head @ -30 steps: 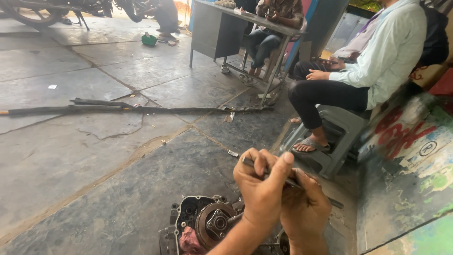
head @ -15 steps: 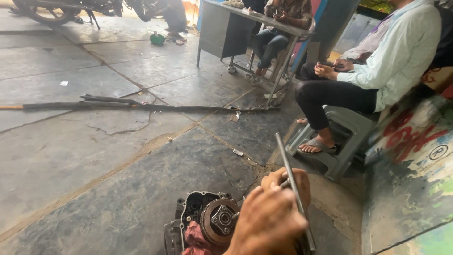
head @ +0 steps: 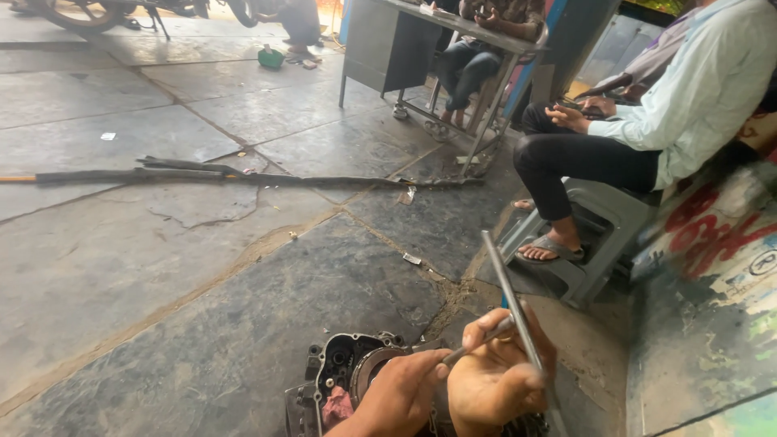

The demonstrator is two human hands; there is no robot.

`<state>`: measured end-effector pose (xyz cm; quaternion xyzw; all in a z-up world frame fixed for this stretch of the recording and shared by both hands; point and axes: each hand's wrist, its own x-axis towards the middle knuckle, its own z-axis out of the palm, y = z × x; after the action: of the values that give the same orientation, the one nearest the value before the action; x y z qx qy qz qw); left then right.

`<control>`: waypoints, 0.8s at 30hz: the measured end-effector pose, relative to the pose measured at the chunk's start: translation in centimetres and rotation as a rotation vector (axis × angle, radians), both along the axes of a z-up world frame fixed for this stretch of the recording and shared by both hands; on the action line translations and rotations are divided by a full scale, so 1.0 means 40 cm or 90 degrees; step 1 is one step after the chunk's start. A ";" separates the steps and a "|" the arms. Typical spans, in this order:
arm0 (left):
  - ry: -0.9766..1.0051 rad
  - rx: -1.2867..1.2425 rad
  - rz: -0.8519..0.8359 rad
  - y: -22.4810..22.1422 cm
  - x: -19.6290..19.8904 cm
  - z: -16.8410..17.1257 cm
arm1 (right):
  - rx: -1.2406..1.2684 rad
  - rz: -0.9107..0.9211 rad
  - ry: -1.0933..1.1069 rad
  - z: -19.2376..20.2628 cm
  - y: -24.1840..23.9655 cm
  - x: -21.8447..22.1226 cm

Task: Repairing a motorcycle engine by manipulating internal components with tools.

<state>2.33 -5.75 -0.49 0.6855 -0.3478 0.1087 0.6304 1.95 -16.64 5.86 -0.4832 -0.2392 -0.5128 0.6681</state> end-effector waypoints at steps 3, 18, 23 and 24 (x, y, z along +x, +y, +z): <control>0.046 0.048 0.014 0.005 0.006 0.003 | 0.116 0.012 0.075 0.059 -0.018 -0.005; -0.073 0.071 0.056 0.008 0.022 -0.021 | 0.016 -0.054 -0.020 0.024 0.016 0.021; -0.062 0.064 0.036 0.028 0.005 0.021 | 0.102 0.764 0.154 0.041 -0.152 0.047; -0.063 0.063 0.037 0.025 0.007 0.015 | 0.101 0.764 0.154 0.037 -0.155 0.054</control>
<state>2.59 -4.73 0.09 0.7194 -0.3632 0.1432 0.5745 4.11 -22.83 7.33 -0.2678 -0.3527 -0.0052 0.8966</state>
